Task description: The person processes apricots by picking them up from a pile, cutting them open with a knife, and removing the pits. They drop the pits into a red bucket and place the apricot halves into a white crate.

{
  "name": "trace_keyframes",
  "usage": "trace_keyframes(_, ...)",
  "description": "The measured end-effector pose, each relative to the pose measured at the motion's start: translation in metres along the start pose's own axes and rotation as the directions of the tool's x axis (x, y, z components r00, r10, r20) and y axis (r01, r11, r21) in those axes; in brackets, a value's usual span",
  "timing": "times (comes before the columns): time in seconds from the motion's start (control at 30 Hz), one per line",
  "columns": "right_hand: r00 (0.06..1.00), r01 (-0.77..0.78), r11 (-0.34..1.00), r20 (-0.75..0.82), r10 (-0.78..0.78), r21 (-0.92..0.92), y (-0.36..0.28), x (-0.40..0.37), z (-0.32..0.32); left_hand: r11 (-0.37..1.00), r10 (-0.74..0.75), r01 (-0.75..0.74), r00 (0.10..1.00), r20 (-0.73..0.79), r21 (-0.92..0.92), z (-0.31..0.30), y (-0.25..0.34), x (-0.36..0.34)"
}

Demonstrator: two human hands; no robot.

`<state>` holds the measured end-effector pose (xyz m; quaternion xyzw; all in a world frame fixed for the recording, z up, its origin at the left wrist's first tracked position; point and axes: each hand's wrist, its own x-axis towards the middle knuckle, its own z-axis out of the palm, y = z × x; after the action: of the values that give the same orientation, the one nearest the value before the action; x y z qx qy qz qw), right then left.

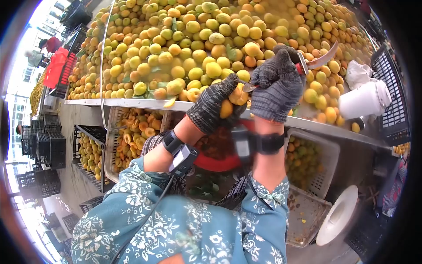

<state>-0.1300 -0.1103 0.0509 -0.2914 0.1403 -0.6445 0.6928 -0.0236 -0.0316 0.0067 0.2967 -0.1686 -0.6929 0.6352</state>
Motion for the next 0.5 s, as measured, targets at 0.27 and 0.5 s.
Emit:
trace_keyframes(0.27, 0.993, 0.112, 0.976, -0.012, -0.116, -0.186, -0.005, -0.008, 0.012, 0.96, 0.116, -0.112, 0.993, -0.003, 0.256, -0.015, -0.013, 0.005)
trace_keyframes(0.5, 0.988, 0.14, 0.949, -0.022, -0.153, -0.281, -0.001, -0.008, 0.009, 0.14, 0.439, -0.527, 0.792, 0.425, 0.838, -0.016, -0.009, -0.005)
